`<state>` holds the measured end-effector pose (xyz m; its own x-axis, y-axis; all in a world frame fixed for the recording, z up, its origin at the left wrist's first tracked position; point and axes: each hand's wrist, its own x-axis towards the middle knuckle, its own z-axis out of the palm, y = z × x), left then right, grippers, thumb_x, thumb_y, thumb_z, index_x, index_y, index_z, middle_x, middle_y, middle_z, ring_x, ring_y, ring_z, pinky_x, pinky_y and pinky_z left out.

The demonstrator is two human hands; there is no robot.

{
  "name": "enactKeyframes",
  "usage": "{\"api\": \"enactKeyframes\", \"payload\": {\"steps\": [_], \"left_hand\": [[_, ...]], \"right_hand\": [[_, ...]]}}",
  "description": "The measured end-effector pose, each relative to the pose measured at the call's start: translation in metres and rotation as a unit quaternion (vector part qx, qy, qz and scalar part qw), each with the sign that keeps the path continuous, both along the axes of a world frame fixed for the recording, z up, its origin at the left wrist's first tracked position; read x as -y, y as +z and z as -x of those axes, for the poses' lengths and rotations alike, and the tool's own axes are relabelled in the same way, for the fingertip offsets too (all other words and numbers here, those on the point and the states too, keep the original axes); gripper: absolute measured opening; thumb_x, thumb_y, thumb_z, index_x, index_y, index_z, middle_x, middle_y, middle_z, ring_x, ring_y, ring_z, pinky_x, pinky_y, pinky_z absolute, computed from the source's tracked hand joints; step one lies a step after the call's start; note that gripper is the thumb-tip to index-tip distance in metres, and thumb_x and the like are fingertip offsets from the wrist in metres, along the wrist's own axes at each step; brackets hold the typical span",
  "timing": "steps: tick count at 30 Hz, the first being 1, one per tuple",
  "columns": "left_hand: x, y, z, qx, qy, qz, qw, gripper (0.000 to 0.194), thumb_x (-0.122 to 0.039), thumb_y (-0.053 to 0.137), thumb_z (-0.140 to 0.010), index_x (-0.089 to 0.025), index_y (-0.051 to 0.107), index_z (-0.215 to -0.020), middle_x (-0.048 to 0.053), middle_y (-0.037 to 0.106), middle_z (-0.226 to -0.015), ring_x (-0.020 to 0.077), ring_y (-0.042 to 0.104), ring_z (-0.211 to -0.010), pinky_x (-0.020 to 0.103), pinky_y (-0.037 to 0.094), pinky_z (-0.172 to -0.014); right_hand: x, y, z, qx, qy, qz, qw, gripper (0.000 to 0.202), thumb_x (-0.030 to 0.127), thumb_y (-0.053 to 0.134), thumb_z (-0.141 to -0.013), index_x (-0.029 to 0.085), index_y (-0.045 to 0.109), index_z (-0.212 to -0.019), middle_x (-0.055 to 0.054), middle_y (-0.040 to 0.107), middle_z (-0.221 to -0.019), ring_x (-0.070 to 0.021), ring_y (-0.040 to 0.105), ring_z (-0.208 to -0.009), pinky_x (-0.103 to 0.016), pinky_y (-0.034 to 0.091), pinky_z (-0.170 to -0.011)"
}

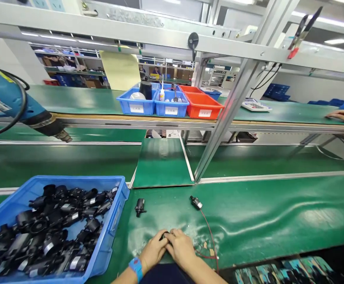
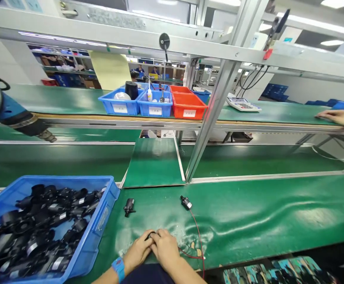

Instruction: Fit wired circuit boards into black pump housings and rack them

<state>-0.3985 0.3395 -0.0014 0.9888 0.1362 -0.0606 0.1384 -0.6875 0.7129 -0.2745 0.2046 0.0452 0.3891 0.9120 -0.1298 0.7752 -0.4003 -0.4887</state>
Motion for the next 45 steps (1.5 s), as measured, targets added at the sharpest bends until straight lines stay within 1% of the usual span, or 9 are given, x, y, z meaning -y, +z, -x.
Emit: {"api": "enactKeyframes", "payload": {"steps": [4, 9, 14, 19, 25, 27, 31, 39, 45], "left_hand": [[0.000, 0.015, -0.012, -0.009, 0.009, 0.062, 0.998, 0.029, -0.022, 0.048, -0.092, -0.026, 0.059, -0.118, 0.007, 0.057, -0.134, 0.0207, 0.058, -0.123, 0.031, 0.044, -0.108], [0.006, 0.007, -0.007, -0.034, 0.082, 0.128, 0.988, 0.049, -0.018, 0.061, -0.079, -0.026, 0.043, -0.123, 0.004, 0.065, -0.119, 0.0200, 0.061, -0.114, 0.032, 0.044, -0.102], [0.007, -0.001, -0.001, -0.037, 0.094, 0.126, 0.987, 0.045, -0.020, 0.065, -0.075, -0.025, 0.046, -0.116, 0.004, 0.065, -0.117, 0.0213, 0.061, -0.113, 0.031, 0.043, -0.101], [0.005, 0.000, 0.003, -0.032, 0.087, 0.127, 0.988, 0.042, -0.027, 0.065, -0.080, -0.025, 0.048, -0.118, 0.005, 0.066, -0.117, 0.0231, 0.062, -0.111, 0.032, 0.044, -0.098], [0.000, -0.002, -0.002, -0.031, 0.087, 0.107, 0.990, 0.035, -0.035, 0.058, -0.090, -0.024, 0.049, -0.122, 0.007, 0.065, -0.121, 0.0214, 0.062, -0.112, 0.033, 0.046, -0.099], [-0.006, -0.007, -0.002, -0.026, 0.120, 0.105, 0.987, 0.036, -0.042, 0.053, -0.095, -0.024, 0.048, -0.125, 0.008, 0.064, -0.125, 0.0208, 0.061, -0.118, 0.035, 0.046, -0.103], [-0.025, -0.024, 0.015, -0.038, 0.199, 0.047, 0.978, 0.048, -0.052, 0.042, -0.099, -0.020, 0.046, -0.135, 0.012, 0.057, -0.139, 0.0222, 0.055, -0.131, 0.042, 0.042, -0.113], [-0.032, -0.054, 0.042, 0.025, 0.102, -0.157, 0.982, 0.039, -0.045, 0.053, -0.095, -0.023, 0.060, -0.127, 0.010, 0.046, -0.152, 0.0294, 0.036, -0.147, 0.050, 0.044, -0.114], [-0.034, -0.062, 0.042, 0.044, 0.084, -0.189, 0.977, 0.039, -0.045, 0.054, -0.095, -0.025, 0.060, -0.128, 0.010, 0.047, -0.151, 0.0290, 0.040, -0.145, 0.047, 0.048, -0.111]], "right_hand": [[0.002, 0.006, -0.009, -0.059, -0.058, 0.013, 0.996, 0.031, 0.030, 0.060, -0.086, 0.024, 0.067, -0.116, -0.007, 0.069, -0.108, -0.0280, 0.064, -0.106, -0.039, 0.048, -0.091], [0.012, -0.008, -0.013, -0.187, -0.101, -0.011, 0.977, 0.028, 0.035, 0.058, -0.086, 0.026, 0.075, -0.106, -0.004, 0.074, -0.101, -0.0235, 0.068, -0.098, -0.032, 0.047, -0.087], [0.011, -0.024, -0.019, -0.236, -0.079, -0.021, 0.968, 0.028, 0.036, 0.054, -0.089, 0.025, 0.080, -0.090, -0.003, 0.075, -0.086, -0.0224, 0.070, -0.084, -0.030, 0.047, -0.078], [0.002, -0.024, -0.014, -0.199, -0.164, 0.015, 0.966, 0.017, 0.031, 0.067, -0.075, 0.029, 0.081, -0.085, -0.001, 0.076, -0.084, -0.0214, 0.070, -0.081, -0.029, 0.045, -0.074], [-0.006, -0.039, -0.018, -0.259, -0.194, -0.001, 0.946, 0.024, 0.036, 0.061, -0.081, 0.019, 0.077, -0.076, -0.006, 0.073, -0.077, -0.0202, 0.067, -0.075, -0.028, 0.042, -0.070], [-0.001, -0.055, -0.022, -0.315, -0.207, -0.016, 0.926, 0.037, 0.042, 0.051, -0.090, 0.015, 0.074, -0.083, -0.008, 0.072, -0.078, -0.0190, 0.067, -0.075, -0.028, 0.044, -0.072], [0.024, -0.083, -0.026, -0.384, -0.229, -0.031, 0.894, 0.067, 0.045, 0.061, -0.082, 0.012, 0.050, -0.140, -0.002, 0.067, -0.073, -0.0173, 0.063, -0.068, -0.026, 0.043, -0.067], [0.035, -0.103, -0.061, -0.252, -0.351, -0.110, 0.895, 0.060, 0.045, 0.058, -0.080, 0.015, 0.058, -0.132, -0.003, 0.064, -0.075, -0.0208, 0.059, -0.071, -0.033, 0.043, -0.075], [0.033, -0.080, -0.098, -0.029, -0.437, -0.199, 0.877, 0.066, 0.044, 0.057, -0.081, 0.010, 0.054, -0.138, -0.017, 0.059, -0.130, -0.0325, 0.051, -0.120, -0.046, 0.038, -0.105]]}}
